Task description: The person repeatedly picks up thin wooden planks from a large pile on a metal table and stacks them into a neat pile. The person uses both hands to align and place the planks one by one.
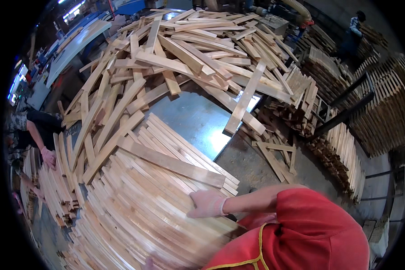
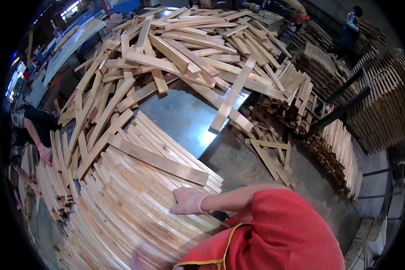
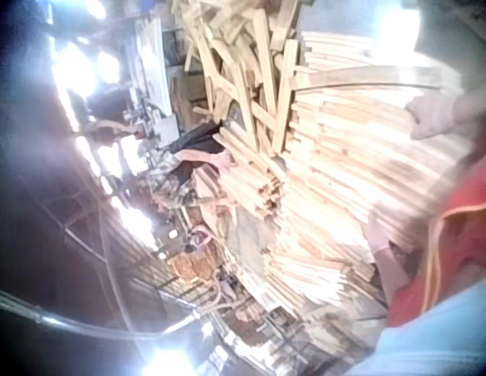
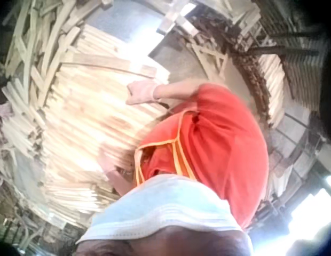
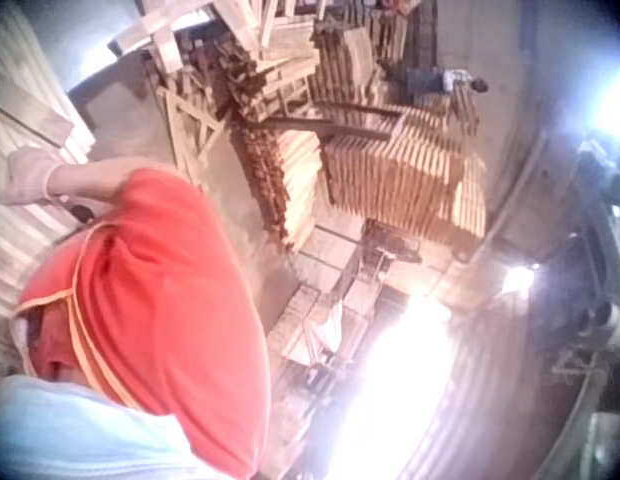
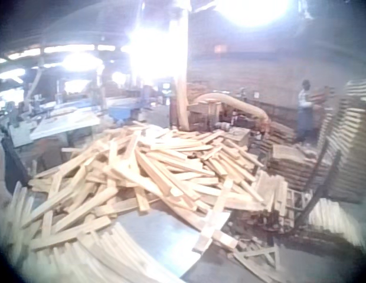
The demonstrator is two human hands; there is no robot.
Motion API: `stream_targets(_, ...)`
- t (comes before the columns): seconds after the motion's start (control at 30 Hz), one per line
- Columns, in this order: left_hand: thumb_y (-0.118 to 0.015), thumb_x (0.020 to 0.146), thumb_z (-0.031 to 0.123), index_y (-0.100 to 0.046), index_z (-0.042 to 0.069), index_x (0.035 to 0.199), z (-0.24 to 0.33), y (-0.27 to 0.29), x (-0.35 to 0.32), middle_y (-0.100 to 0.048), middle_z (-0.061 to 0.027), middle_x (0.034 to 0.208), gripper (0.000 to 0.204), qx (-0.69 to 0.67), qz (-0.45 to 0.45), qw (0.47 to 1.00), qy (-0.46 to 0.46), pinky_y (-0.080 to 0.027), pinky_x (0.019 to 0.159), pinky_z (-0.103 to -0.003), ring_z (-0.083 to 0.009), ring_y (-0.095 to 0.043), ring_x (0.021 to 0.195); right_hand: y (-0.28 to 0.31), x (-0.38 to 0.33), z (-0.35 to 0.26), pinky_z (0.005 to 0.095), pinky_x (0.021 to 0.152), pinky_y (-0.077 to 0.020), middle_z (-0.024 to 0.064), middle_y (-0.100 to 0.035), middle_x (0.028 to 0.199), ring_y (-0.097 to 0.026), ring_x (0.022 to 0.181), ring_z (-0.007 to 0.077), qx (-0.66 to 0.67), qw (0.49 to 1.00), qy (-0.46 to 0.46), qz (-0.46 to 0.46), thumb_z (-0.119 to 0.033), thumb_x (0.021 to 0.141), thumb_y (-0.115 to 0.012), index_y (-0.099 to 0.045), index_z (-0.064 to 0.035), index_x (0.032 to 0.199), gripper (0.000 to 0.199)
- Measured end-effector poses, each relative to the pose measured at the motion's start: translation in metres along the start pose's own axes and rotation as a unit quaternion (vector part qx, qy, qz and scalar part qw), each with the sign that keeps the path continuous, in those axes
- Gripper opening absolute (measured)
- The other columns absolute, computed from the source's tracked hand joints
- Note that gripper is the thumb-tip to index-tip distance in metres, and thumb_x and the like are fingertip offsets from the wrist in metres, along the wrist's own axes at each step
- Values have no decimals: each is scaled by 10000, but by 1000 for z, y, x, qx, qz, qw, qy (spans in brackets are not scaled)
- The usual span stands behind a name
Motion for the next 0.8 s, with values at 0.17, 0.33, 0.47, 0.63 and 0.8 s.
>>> stream_targets(0.17,-663,991,131,-442,-46,1529,-27,-11,-10,-608,-167,1392,608,-387,-174,906,14,-542,1046,-427,-308,-615,1232,-6,-2,0,522,971,-539,289,-689,1186,-680,1118,444,9,1000,7,-12,-521,841,-717,-542,24,1390,793)
stream_targets(0.33,-702,950,28,-585,-6,1409,-4,-32,-69,-693,-84,1192,475,-220,35,973,-63,-581,864,-345,-216,-686,997,-9,-38,35,489,1046,-517,287,-647,1292,-632,1230,418,-6,997,-56,-44,-555,839,-727,-503,-7,1483,875)
stream_targets(0.47,-686,959,15,-561,45,1430,-71,-34,-39,-686,-70,1074,489,-207,-17,978,10,-594,758,-337,-193,-679,873,-11,-48,42,480,1050,-517,269,-655,1280,-635,1225,409,-62,996,-63,-16,-558,818,-749,-498,-22,1502,905)
stream_targets(0.63,-656,968,-5,-478,94,1492,-82,-45,-41,-651,-63,999,563,-309,-42,950,6,-576,639,-302,-178,-671,805,-9,-45,53,480,1031,-533,267,-663,1294,-656,1207,404,10,997,-74,-3,-567,814,-737,-553,-16,1473,878)
stream_targets(0.8,-656,965,-6,-512,82,1449,-55,-41,-50,-658,-60,997,513,-251,8,968,-29,-580,654,-296,-167,-674,802,-8,-48,61,477,1024,-538,285,-686,1261,-670,1182,425,56,995,-76,-13,-588,791,-735,-595,28,1414,887)
Point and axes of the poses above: each hand's wrist, its own x-axis towards the middle knuckle, its own y-axis out of the back of the hand, z = x × y, the point moved 5 cm from there along x, towards the middle knuckle
